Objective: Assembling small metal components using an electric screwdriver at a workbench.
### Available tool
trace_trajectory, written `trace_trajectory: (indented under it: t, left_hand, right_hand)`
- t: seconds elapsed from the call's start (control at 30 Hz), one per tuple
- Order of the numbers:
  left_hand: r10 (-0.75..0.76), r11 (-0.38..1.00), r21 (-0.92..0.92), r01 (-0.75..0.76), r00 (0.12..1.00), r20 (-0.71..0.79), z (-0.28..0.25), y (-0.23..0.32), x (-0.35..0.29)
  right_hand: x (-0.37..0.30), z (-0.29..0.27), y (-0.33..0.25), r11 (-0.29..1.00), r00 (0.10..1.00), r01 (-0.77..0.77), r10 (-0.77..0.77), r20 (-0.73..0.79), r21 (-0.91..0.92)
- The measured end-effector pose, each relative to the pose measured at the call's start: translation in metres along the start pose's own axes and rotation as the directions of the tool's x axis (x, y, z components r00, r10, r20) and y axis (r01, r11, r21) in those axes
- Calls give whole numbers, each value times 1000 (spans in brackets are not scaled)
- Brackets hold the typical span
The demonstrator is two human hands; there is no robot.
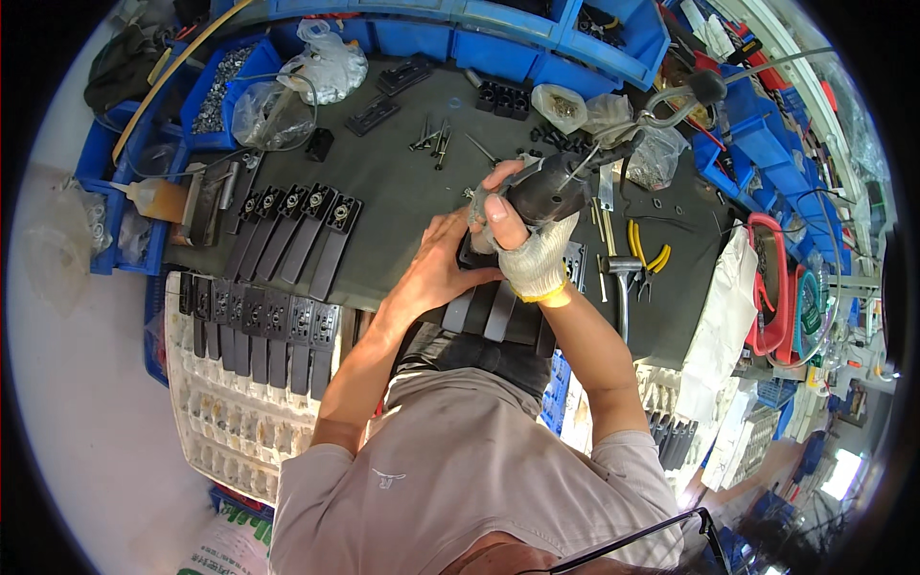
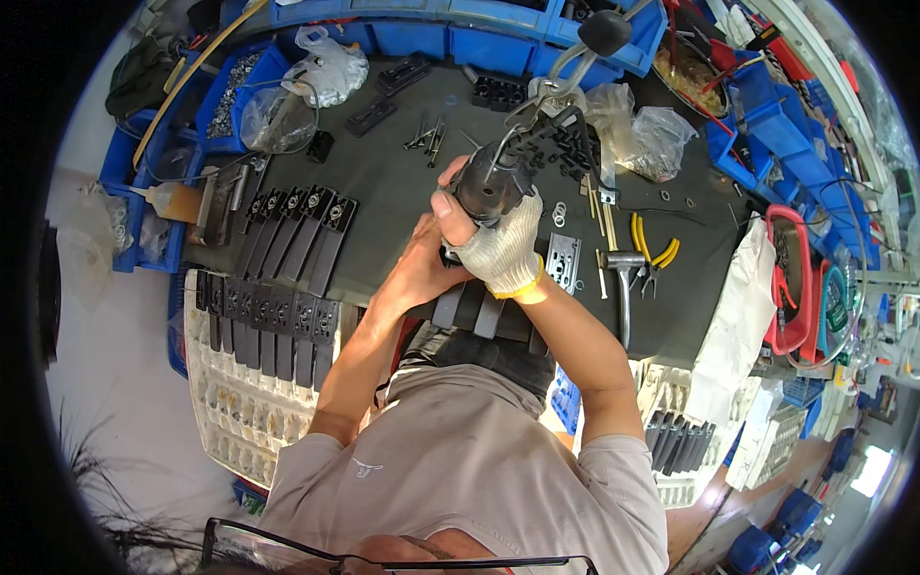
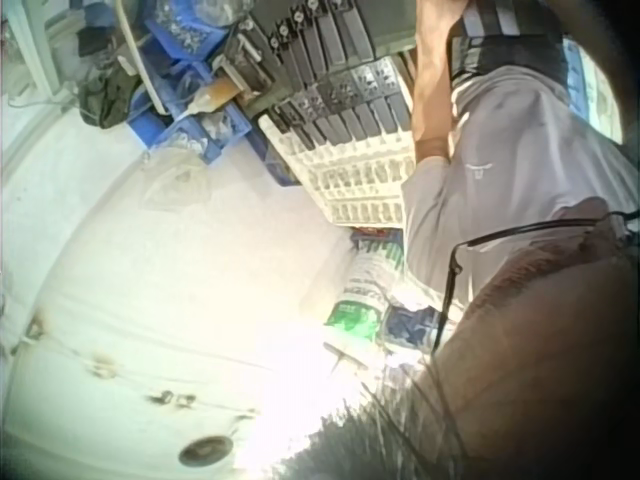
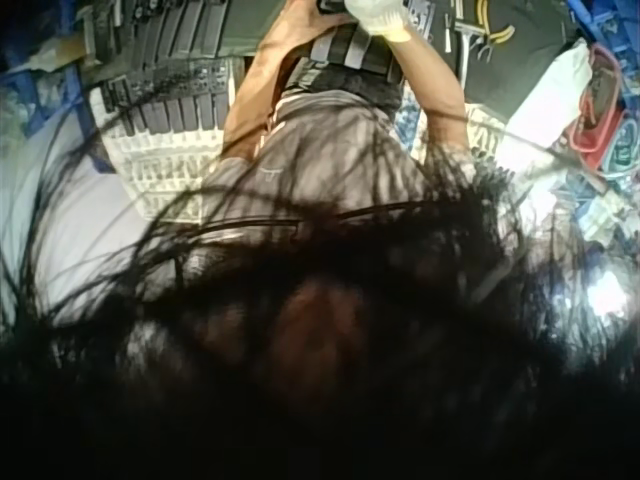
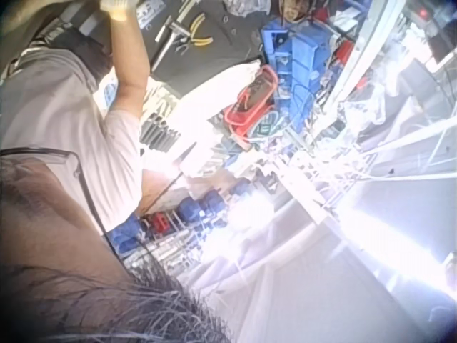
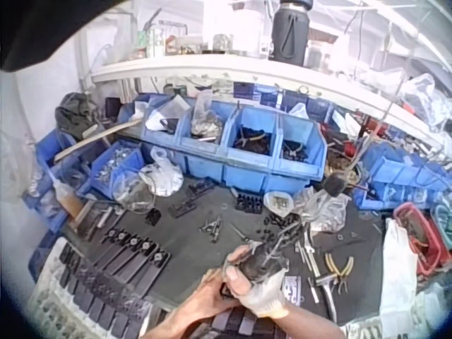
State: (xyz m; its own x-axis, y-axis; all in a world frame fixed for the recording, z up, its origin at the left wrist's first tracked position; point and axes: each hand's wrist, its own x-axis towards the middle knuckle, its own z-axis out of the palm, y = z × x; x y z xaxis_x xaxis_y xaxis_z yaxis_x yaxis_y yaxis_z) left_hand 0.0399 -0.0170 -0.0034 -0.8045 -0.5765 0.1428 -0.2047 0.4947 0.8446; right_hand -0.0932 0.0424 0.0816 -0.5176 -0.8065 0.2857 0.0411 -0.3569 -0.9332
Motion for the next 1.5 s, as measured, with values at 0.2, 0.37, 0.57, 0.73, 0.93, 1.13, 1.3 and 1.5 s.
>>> trace_trajectory:
  t: [0.2, 0.37, 0.57, 0.73, 0.93, 1.13, 1.3, 1.5]
  left_hand:
    - [-53, 989, -141, 52, 999, -4, 6, -13, -1]
    - [-13, 985, -170, 11, 1000, -12, 14, -26, 0]
    - [-48, 977, -205, 51, 999, 20, 18, -34, -2]
    - [-61, 980, -188, 62, 998, 11, 18, -34, -2]
    - [-58, 993, -104, 57, 998, -4, 7, -9, -2]
    - [-85, 958, -266, 107, 992, 91, -14, -12, -7]
    - [-157, 985, -96, 143, 975, -160, -21, -39, 18]
    - [52, 954, 298, 41, 954, -296, -1, -46, 52]
  right_hand:
    - [2, 1, -3, 1000, 996, -3, 2, 84, 19]
    - [4, 5, -7, 998, 993, -34, 40, 112, -48]
    - [5, 4, 1, 981, 993, 62, -42, 109, -184]
    - [8, 7, -5, 998, 987, -37, 46, 152, -58]
    - [6, 5, -3, 998, 996, 33, -37, 82, 54]
    - [11, -7, -29, 977, 999, 48, -42, -33, 208]
    - [13, -28, -52, 938, 992, 109, -82, -96, 330]
    - [5, -36, -44, 930, 985, 156, -121, -123, 333]
